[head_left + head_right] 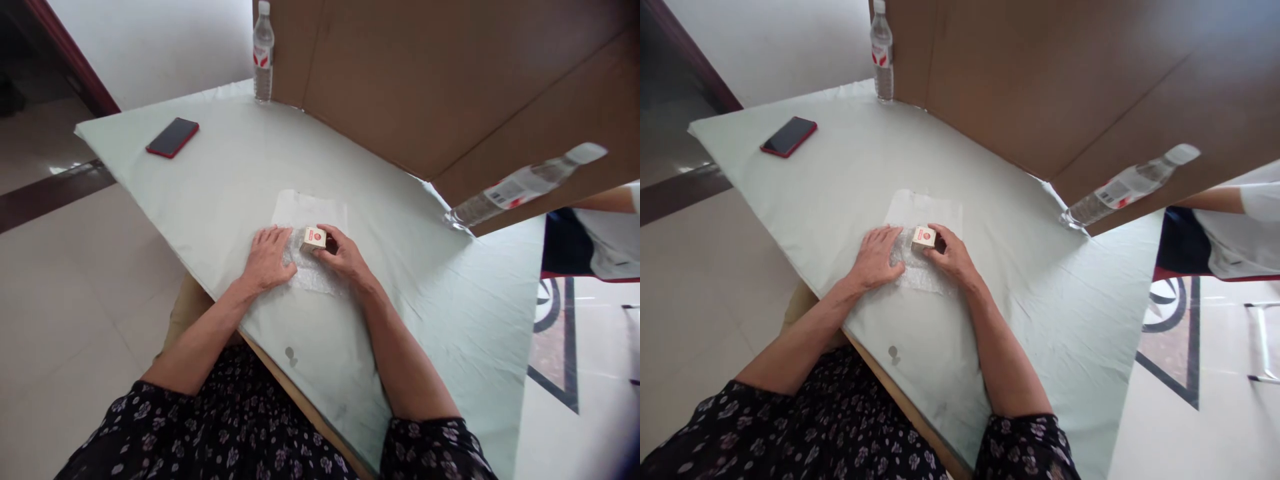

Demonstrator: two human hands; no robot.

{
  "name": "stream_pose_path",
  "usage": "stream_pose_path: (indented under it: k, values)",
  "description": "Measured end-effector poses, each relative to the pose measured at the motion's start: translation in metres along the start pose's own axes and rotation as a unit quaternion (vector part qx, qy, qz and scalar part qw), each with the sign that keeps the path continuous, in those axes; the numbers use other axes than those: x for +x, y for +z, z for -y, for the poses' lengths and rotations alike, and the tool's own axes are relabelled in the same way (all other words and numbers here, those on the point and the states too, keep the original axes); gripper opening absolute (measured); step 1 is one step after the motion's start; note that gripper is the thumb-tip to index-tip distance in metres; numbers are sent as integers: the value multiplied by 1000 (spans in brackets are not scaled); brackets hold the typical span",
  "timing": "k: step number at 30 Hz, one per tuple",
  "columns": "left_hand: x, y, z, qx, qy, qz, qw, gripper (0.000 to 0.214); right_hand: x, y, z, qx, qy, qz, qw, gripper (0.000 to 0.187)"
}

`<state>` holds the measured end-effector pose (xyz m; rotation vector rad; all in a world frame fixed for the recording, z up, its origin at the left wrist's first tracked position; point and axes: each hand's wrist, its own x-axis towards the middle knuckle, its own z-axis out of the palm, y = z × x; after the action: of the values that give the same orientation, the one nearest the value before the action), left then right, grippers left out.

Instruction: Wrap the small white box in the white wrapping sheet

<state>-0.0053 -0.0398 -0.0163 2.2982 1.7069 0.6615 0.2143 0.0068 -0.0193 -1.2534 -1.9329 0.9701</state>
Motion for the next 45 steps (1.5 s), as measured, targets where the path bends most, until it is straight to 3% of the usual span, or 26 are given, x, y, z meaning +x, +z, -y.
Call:
stream_pose_path:
  k: [7,17,36,45]
  values:
    - [0,1,1,14,3,3,1000,73,-1,8,2,67,-17,6,998,63]
    - [0,1,2,20,3,3,1000,73,-2,12,-3,-9,-41,-20,999,62]
    - [1,3,2,13,8,-2,1000,74,-2,14,-6,-52,-57,-44,996,57]
    - [0,4,4,14,9,-8,1000,74,-3,15,-5,-97,-75,-43,992,66]
